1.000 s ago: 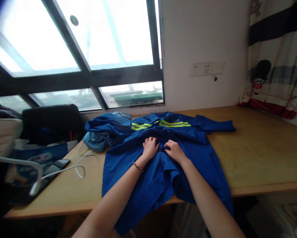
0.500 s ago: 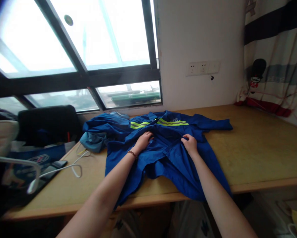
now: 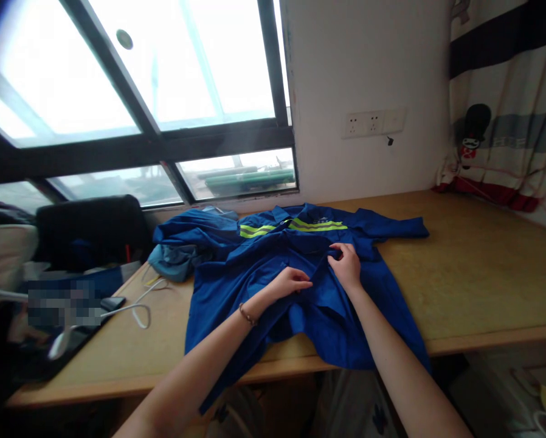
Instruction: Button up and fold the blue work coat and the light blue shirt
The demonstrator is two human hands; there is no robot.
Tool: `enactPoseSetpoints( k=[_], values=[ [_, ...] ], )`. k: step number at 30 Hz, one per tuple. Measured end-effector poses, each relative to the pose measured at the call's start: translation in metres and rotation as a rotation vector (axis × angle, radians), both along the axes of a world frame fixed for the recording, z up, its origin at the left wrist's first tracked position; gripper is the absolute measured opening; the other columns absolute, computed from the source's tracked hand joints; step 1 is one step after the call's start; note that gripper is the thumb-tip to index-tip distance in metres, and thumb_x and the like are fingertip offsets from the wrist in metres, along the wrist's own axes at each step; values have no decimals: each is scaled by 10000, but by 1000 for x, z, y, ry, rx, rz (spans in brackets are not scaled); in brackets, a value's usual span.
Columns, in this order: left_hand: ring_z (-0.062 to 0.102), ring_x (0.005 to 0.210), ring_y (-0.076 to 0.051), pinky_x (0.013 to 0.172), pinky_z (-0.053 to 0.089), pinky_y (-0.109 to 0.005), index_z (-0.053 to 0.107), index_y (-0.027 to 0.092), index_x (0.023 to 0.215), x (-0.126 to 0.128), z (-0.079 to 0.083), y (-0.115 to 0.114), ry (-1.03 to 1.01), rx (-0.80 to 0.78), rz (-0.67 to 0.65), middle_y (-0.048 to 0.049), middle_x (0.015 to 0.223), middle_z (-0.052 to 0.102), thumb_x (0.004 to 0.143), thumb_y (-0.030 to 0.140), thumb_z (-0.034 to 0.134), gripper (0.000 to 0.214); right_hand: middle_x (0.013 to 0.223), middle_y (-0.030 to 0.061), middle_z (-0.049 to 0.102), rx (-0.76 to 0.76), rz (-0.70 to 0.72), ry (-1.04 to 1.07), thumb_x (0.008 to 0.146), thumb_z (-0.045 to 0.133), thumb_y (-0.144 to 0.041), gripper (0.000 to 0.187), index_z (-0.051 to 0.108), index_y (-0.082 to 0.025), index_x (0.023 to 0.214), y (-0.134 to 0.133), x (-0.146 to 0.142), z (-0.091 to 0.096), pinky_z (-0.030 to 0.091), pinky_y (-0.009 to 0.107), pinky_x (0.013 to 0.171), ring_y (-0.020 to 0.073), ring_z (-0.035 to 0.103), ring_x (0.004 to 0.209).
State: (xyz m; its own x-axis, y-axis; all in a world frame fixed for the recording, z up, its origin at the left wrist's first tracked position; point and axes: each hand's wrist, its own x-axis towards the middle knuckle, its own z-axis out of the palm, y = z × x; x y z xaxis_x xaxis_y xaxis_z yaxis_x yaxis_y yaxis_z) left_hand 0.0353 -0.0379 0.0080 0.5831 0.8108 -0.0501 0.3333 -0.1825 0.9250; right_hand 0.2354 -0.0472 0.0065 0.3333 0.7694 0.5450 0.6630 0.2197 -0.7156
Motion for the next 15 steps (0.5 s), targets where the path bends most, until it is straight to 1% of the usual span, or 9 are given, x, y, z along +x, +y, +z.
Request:
enactPoseSetpoints(
  k=[2,3,4,5,8,10,12,15],
  values=[
    [395,420,-63,429,277,-192,637,134,713,0,-5,-1,-115,-174,44,33,496,499,638,331,661,212,945,65,522,84,-27,-74,667,545,-226,300,589,-184,960,-12,-11,9,424,290,657,136,461,629],
    [372,408,-54,423,260,-188,628,135,710,-2,-5,-1,-174,-246,80,42,479,477,634,320,662,203,933,61,509,112,9,-104,691,534,-222,289,570,-185,975,-19,-17,13,424,284,663,130,453,626],
    [359,402,-49,419,251,-185,623,134,706,-4,-5,-1,-225,-311,106,47,468,461,629,311,664,197,892,50,504,123,85,-131,718,518,-221,257,555,-185,970,-25,-24,17,421,272,652,123,444,612],
    [354,401,-46,418,249,-184,620,132,698,-8,-3,-2,-263,-365,121,49,464,454,622,305,668,195,834,33,500,113,193,-161,743,503,-223,211,544,-187,947,-31,-30,20,415,258,629,116,436,591],
    [370,418,-43,425,263,-184,618,117,659,-16,4,-3,-309,-450,136,39,475,466,584,276,694,191,701,-12,480,2,534,-290,767,509,-235,96,521,-198,855,-43,-45,25,384,229,572,107,441,567],
    [378,428,-44,432,272,-184,615,112,640,-18,7,-4,-314,-488,143,36,476,469,570,258,698,182,693,-22,483,-70,667,-364,746,548,-240,107,510,-199,836,-45,-49,25,376,220,560,104,455,579],
    [376,430,-41,436,272,-183,611,108,634,-18,8,-3,-325,-523,137,38,474,465,561,238,697,172,711,-22,489,-96,705,-406,728,576,-233,143,503,-194,845,-45,-49,23,377,214,556,102,466,592],
    [369,426,-36,433,257,-176,611,104,650,-17,7,-1,-358,-577,105,45,466,458,555,209,691,163,761,-2,510,-52,658,-480,753,551,-200,126,518,-185,875,-46,-48,18,393,220,588,112,493,643]
  ],
)
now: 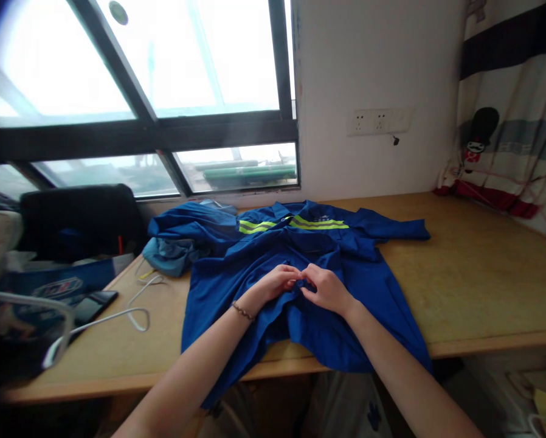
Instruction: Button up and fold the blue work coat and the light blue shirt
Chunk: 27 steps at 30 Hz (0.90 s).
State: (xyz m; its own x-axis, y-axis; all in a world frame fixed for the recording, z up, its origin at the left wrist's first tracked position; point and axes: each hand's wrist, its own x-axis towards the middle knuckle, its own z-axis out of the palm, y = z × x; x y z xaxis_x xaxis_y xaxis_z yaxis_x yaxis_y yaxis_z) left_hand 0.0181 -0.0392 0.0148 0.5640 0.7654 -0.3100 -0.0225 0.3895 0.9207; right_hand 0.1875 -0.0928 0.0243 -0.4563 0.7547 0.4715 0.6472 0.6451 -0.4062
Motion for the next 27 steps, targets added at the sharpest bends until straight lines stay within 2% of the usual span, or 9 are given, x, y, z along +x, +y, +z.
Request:
enactPoseSetpoints(
  k=[6,9,12,14,16,19,21,24,27],
  values=[
    [384,432,-38,427,259,-172,618,106,658,3,-5,5,-60,-31,52,36,476,481,558,180,678,138,838,59,566,263,-138,-160,857,429,-149,198,577,-166,988,-11,-7,-10,404,264,713,159,524,793],
    [380,432,-33,423,253,-170,632,101,665,4,-8,6,-82,-27,51,34,483,485,565,196,690,150,780,55,572,331,-155,-186,872,422,-149,197,617,-167,895,-16,-11,-12,391,266,694,153,515,749],
    [394,443,-31,435,267,-169,639,96,669,4,-10,7,-100,-45,67,30,496,499,553,204,711,174,714,45,562,320,-193,-142,866,446,-169,210,628,-171,763,-19,-13,-11,372,271,661,147,502,703],
    [409,454,-31,449,285,-170,641,94,664,4,-11,7,-99,-51,87,24,516,518,543,200,724,181,696,41,556,251,-199,-72,856,466,-188,221,625,-172,702,-18,-15,-11,365,271,646,142,501,688],
    [416,455,-27,455,294,-168,642,93,664,4,-10,7,-92,-48,94,20,534,534,540,195,734,185,669,28,543,120,-203,56,835,509,-218,202,628,-174,678,-15,-15,-11,362,260,609,128,495,643],
    [423,449,-25,455,306,-165,644,89,676,0,-7,8,-80,-59,39,19,535,541,547,195,750,198,606,0,519,-140,-197,307,767,608,-281,151,648,-174,670,-2,-9,-14,359,240,539,109,478,562],
    [427,442,-26,457,317,-164,645,84,691,-3,-4,8,-92,-80,-31,20,513,530,571,202,751,199,623,0,539,-330,-132,412,713,660,-313,152,659,-168,669,7,-1,-14,379,233,537,112,501,572],
    [448,453,-28,455,331,-158,651,77,760,-7,-3,8,-123,-88,-110,-2,562,566,621,188,727,194,834,19,591,-527,-5,462,636,712,-325,232,662,-171,802,16,12,-7,418,230,555,111,540,616],
    [463,464,-22,450,343,-150,638,94,847,-8,-4,8,-129,-73,-124,-41,715,627,648,148,693,213,1042,33,562,-573,117,448,623,713,-299,416,610,-211,1017,16,20,3,435,232,573,102,553,654]
  ],
)
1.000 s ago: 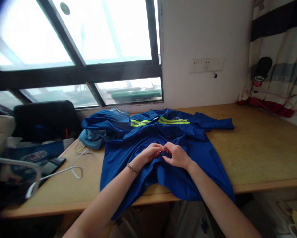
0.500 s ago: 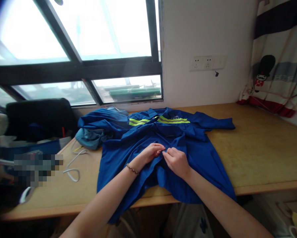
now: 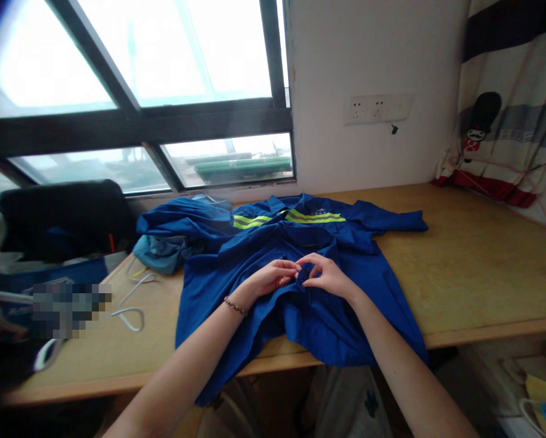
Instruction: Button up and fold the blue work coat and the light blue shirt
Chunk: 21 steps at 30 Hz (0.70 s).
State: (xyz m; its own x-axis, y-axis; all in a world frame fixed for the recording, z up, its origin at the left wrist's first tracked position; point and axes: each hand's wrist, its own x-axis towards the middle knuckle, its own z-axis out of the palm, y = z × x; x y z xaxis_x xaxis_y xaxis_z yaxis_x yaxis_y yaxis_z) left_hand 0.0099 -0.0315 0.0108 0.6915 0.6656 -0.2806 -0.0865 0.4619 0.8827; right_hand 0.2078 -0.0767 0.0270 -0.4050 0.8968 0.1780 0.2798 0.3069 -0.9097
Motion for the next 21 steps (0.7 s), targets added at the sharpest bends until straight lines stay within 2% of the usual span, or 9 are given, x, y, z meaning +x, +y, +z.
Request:
enactPoseSetpoints(
  k=[3,7,10,13,16,21],
  values=[
    [456,451,-20,450,350,-150,615,115,887,0,2,-2,-2,8,-18,-43,743,630,653,146,677,244,973,29,570,32,119,-37,675,671,-290,344,631,-211,1007,-2,2,4,431,235,595,117,552,704],
    [481,485,-31,480,362,-158,604,134,924,-3,10,-6,60,65,-58,-37,761,631,622,188,706,323,813,13,540,76,166,-111,686,669,-310,223,681,-200,880,-2,3,0,410,228,593,133,531,728],
    [505,552,-44,517,375,-171,621,145,957,-6,18,-9,167,198,-144,-52,891,641,599,229,725,383,765,6,527,101,169,-134,671,690,-332,227,692,-198,854,0,4,-4,400,226,588,130,520,708],
    [506,588,-62,539,383,-189,639,151,965,-5,21,-13,272,403,-227,-45,952,637,553,240,750,436,765,15,539,111,168,-126,691,677,-356,226,703,-199,852,0,4,-5,402,233,601,132,523,706],
    [500,578,-76,543,382,-201,655,141,904,0,17,-15,352,556,-213,-25,854,646,535,248,753,396,762,17,544,115,163,-106,693,675,-360,219,710,-202,840,-1,3,-4,402,238,611,130,524,702],
    [542,648,-118,589,391,-211,654,128,803,6,11,-14,341,608,-173,-26,748,638,533,242,747,308,729,1,532,131,130,-85,673,690,-333,177,712,-208,796,-3,0,-3,385,226,568,113,511,655]
  ],
)
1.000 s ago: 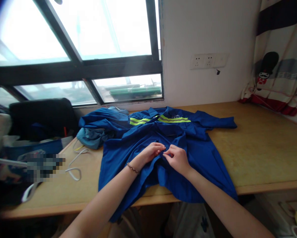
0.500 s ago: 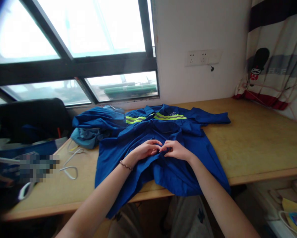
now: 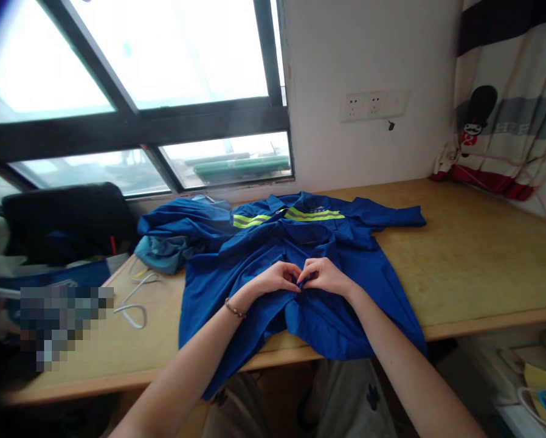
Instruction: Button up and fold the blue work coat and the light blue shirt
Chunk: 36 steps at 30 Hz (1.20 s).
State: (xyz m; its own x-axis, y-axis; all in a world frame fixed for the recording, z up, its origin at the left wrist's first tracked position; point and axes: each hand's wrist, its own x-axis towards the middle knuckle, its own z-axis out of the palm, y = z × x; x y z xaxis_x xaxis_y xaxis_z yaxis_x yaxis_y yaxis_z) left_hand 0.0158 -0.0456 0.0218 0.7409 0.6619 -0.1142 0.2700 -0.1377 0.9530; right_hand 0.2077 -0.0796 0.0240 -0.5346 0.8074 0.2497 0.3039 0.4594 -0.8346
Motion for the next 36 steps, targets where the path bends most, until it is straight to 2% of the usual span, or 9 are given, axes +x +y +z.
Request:
enactPoseSetpoints(
  k=[7,12,15,19,23,26,30,34,36],
  values=[
    [481,574,-89,537,347,-198,643,119,736,0,-1,-1,4,-3,55,9,646,584,518,255,751,279,735,11,556,37,-43,61,686,666,-266,115,716,-204,768,0,-4,-4,378,222,544,107,518,633],
    [444,540,-79,501,322,-194,662,136,762,-4,0,4,11,79,74,25,604,546,537,286,742,283,730,13,535,91,-239,109,710,619,-274,116,697,-190,694,6,6,-2,386,227,541,118,519,646],
    [471,577,-98,542,370,-211,662,154,801,-20,3,18,-40,229,289,4,658,574,576,310,722,280,788,31,536,197,-488,0,716,617,-334,207,683,-212,870,15,22,-8,427,279,634,168,524,734],
    [515,924,-207,839,401,-327,672,190,784,-55,1,41,72,602,678,-57,876,616,666,274,654,146,1119,125,478,341,-873,-269,557,747,-440,741,498,-219,1220,29,42,-34,357,454,887,319,430,1050],
    [166,1305,-331,1040,208,-443,508,197,1198,-73,-13,54,249,703,870,-108,1421,239,553,329,748,701,1178,142,480,228,-718,-354,614,703,-465,753,445,-186,1264,35,39,-54,344,451,927,319,419,1105],
    [100,1329,-332,1040,225,-433,113,179,1398,-64,-23,54,196,576,771,-163,1467,2,515,409,759,1118,1105,129,543,219,-535,-289,660,687,-350,588,524,-159,1191,32,20,-50,389,415,892,276,487,1030],
    [93,1337,-287,1065,183,-397,3,167,1404,-37,-21,38,-12,464,464,-177,1457,83,510,367,769,1194,900,48,614,214,-177,-89,744,556,-135,200,676,-192,893,20,-16,-33,445,332,801,185,562,856],
    [484,1111,-229,927,392,-376,-8,216,1402,-12,-10,12,-169,112,133,-148,1282,438,512,262,777,1187,857,41,607,449,-229,2,747,505,-61,233,672,-207,679,4,-39,-22,428,353,817,203,501,931],
    [572,912,-187,802,465,-326,153,216,1386,-4,-6,3,-181,3,94,-81,1088,574,450,186,797,1138,942,44,595,575,-324,-59,739,526,-74,227,661,-215,623,-3,-43,-16,387,401,865,235,435,1008]
  ],
)
